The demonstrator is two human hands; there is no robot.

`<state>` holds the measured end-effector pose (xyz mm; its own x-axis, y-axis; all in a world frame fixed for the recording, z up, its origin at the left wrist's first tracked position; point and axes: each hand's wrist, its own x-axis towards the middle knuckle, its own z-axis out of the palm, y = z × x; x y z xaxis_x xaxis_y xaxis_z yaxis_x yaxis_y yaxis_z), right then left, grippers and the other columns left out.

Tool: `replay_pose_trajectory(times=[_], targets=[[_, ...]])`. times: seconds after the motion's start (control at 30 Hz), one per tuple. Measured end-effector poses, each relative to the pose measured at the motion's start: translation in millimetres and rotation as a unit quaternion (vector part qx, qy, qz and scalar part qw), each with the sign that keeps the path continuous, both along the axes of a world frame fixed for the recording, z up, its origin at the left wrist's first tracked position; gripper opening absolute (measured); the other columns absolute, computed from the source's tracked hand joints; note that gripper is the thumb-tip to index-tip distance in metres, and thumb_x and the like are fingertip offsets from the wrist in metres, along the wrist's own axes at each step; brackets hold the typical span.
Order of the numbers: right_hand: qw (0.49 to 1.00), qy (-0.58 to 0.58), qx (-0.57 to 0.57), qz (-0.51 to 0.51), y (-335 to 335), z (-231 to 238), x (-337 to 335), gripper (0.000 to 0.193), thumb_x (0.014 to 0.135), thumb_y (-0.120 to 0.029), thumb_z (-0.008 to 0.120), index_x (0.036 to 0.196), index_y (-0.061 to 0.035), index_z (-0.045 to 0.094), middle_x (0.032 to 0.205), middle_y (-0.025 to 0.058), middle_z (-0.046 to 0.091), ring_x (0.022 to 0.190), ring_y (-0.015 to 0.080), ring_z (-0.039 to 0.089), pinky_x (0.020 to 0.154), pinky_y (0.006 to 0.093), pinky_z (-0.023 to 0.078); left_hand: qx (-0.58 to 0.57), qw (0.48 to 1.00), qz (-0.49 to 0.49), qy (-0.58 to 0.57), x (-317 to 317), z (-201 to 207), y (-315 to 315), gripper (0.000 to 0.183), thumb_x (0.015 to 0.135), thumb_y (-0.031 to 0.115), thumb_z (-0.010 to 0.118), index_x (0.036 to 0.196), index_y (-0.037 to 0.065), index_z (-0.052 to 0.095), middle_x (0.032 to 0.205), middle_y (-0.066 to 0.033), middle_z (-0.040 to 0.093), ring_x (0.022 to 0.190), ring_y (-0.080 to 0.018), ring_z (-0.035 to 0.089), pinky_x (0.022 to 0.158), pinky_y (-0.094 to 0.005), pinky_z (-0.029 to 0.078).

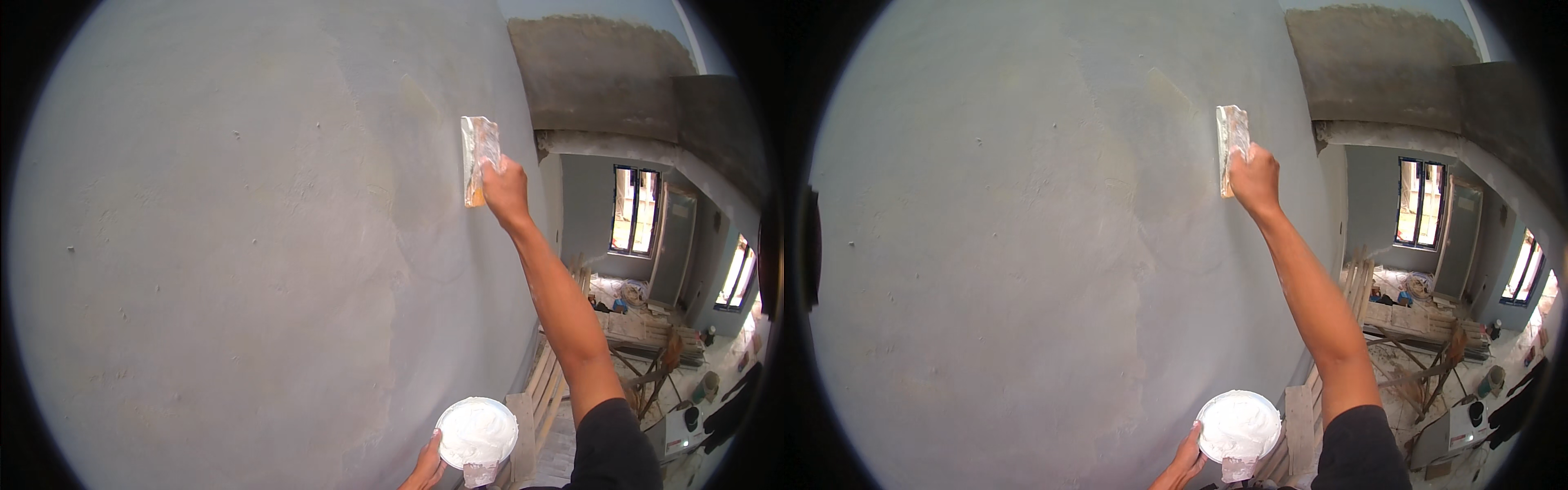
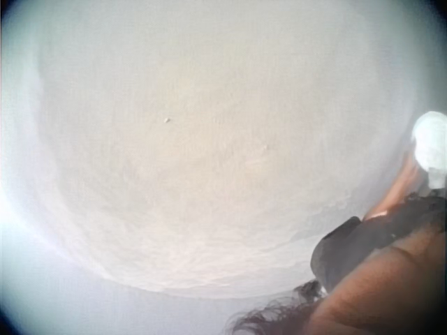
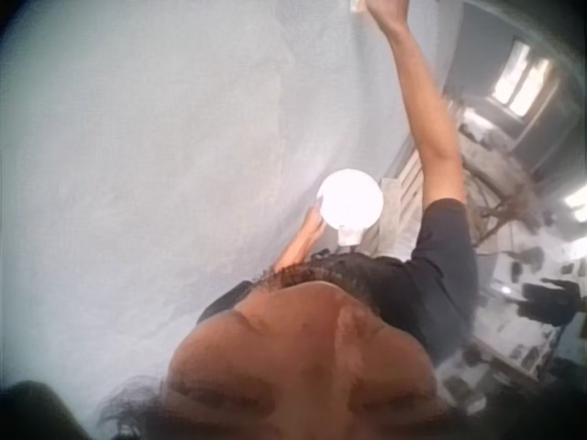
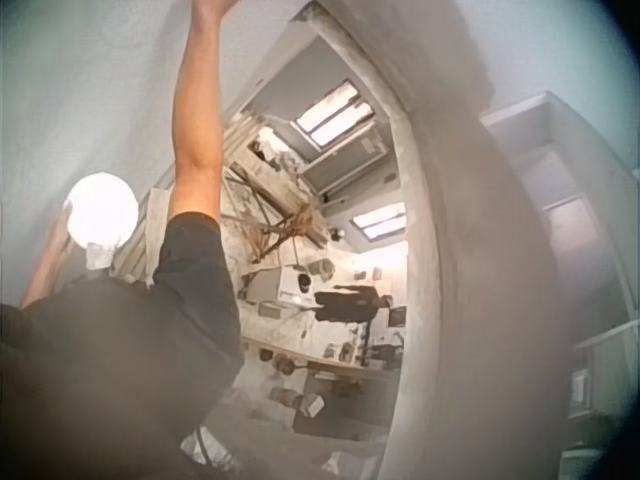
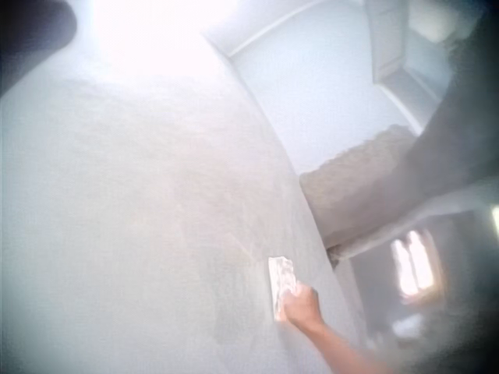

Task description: The person scoops white plaster from a bucket with a trowel and applies it to a gray wall, smoothing the surface in repeated strokes. The person works on a single wall section while another worker is visible in the background.

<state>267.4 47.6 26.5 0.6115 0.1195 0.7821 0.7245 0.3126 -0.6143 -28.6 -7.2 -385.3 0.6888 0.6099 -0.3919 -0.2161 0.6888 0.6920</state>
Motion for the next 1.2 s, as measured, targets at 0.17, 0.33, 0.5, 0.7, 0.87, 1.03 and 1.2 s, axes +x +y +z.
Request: replay_pose_trajectory(times=[0.17,0.33,0.5,0.7,0.87,1.03,1.2], targets=[[1.000,0.006,0.010,0.012,4,69,-18,0.026,0.083,-0.019,0.052,0.074,0.0040,0.059,0.065,0.0193,0.060,0.064,0.0306,0.062,0.065,0.0416,0.048,0.002,1.000,0.019,0.010,0,-1,-6,0.052,0.099,0.037,0.040,0.133,-0.003,0.037,0.132,-0.0143,0.050,0.116,-0.0238,0.054,0.097,-0.0361,0.047],[0.933,-0.332,0.126,-0.047,0,110,-87,0.009,0.078,-0.009,0.058,0.071,-0.0040,0.056,0.056,0.0112,0.052,0.053,0.0282,0.053,0.052,0.0422,0.041,0.002,1.000,-0.007,-0.016,12,-2,0,0.055,0.099,0.040,0.040,0.134,-0.002,0.038,0.132,-0.0135,0.050,0.116,-0.0229,0.054,0.098,-0.0351,0.045],[0.863,-0.372,0.337,0.060,4,36,-156,0.015,0.068,0.003,0.056,0.082,-0.0001,0.058,0.069,0.0161,0.052,0.062,0.0311,0.046,0.062,0.0427,0.039,0.039,0.999,-0.024,-0.004,5,4,18,0.058,0.097,0.044,0.042,0.135,0.000,0.038,0.134,-0.0138,0.048,0.119,-0.0248,0.051,0.099,-0.0380,0.045],[0.924,0.040,0.122,0.360,-107,-88,-122,0.021,0.091,-0.019,0.055,0.096,0.0016,0.059,0.075,0.0055,0.061,0.070,0.0122,0.054,0.062,0.0297,0.044,0.029,0.997,-0.063,-0.040,-3,18,29,0.060,0.097,0.045,0.043,0.137,0.001,0.036,0.136,-0.0136,0.046,0.121,-0.0256,0.049,0.099,-0.0399,0.046],[0.828,0.395,0.206,0.342,-144,-237,-60,0.035,0.093,-0.019,0.055,0.120,0.0023,0.049,0.111,0.0085,0.061,0.100,0.0150,0.061,0.090,0.0311,0.048,0.031,0.997,-0.067,0.017,14,28,30,0.063,0.094,0.048,0.045,0.137,0.003,0.036,0.139,-0.0128,0.043,0.122,-0.0268,0.049,0.097,-0.0433,0.047],[0.756,0.527,0.294,0.253,-170,-343,-84,0.040,0.090,-0.010,0.054,0.126,0.0036,0.044,0.120,0.0114,0.056,0.110,0.0210,0.057,0.096,0.0351,0.045,0.022,0.990,-0.118,0.075,0,78,20,0.059,0.095,0.033,0.045,0.143,0.003,0.025,0.140,-0.0169,0.039,0.126,-0.0307,0.043,0.104,-0.0452,0.036],[0.746,0.541,0.316,0.228,-199,-360,-94,0.043,0.089,-0.006,0.048,0.130,0.0037,0.040,0.126,0.0146,0.052,0.116,0.0265,0.053,0.102,0.0412,0.041,0.091,0.972,-0.135,0.167,16,71,23,0.058,0.097,0.045,0.037,0.140,0.006,0.034,0.138,-0.0129,0.046,0.126,-0.0271,0.045,0.106,-0.0405,0.036]])
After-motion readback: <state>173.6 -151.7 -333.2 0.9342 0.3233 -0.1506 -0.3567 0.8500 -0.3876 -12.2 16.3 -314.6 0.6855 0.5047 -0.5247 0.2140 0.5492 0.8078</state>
